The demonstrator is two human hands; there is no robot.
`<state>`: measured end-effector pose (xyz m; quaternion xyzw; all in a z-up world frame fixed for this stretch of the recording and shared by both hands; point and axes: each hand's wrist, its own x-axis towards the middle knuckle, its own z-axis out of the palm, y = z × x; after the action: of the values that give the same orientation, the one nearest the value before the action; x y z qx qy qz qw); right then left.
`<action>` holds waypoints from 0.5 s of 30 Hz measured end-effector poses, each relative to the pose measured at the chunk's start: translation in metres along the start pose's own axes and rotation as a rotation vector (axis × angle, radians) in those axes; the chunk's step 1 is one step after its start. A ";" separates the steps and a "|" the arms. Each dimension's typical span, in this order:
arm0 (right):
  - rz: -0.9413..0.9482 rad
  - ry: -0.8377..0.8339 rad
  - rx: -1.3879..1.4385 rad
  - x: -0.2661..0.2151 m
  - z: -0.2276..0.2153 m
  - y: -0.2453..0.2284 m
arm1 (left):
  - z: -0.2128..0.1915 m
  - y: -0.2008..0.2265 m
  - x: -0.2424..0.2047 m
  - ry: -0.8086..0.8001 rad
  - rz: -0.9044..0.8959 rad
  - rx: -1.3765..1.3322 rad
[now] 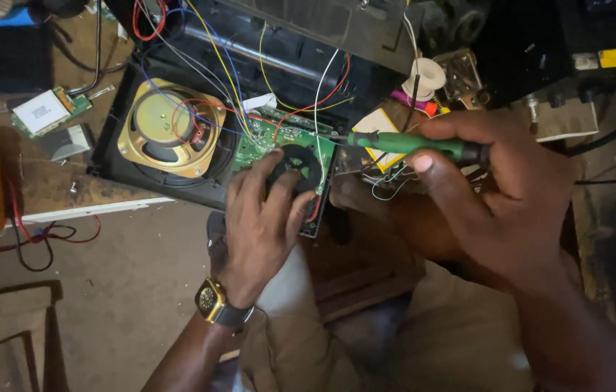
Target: The person walks through a cluttered workshop and sits at a workbench to repair an electronic device. They use a green screwdriver to manipulate components on a circuit board inside an open casing, which also contains a speaker. A multimeter is visible on the table nearby.
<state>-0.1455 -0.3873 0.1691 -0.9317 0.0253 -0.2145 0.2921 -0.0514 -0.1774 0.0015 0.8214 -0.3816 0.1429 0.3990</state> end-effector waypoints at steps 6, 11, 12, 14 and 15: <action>-0.037 0.004 -0.005 0.000 0.000 0.002 | -0.002 -0.001 0.002 0.032 0.054 0.040; -0.022 0.008 -0.021 -0.002 0.000 0.003 | -0.002 0.000 0.002 0.049 0.063 0.035; -0.026 0.008 -0.030 -0.002 0.000 0.003 | -0.002 -0.001 0.002 0.038 0.064 0.048; -0.030 0.008 -0.039 -0.002 -0.001 0.004 | -0.002 0.000 0.002 0.028 0.066 0.062; -0.025 -0.001 -0.021 -0.001 -0.001 0.003 | -0.003 0.001 0.003 0.031 0.077 0.069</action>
<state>-0.1470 -0.3902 0.1674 -0.9350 0.0159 -0.2172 0.2799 -0.0502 -0.1769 0.0056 0.8171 -0.4014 0.1838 0.3708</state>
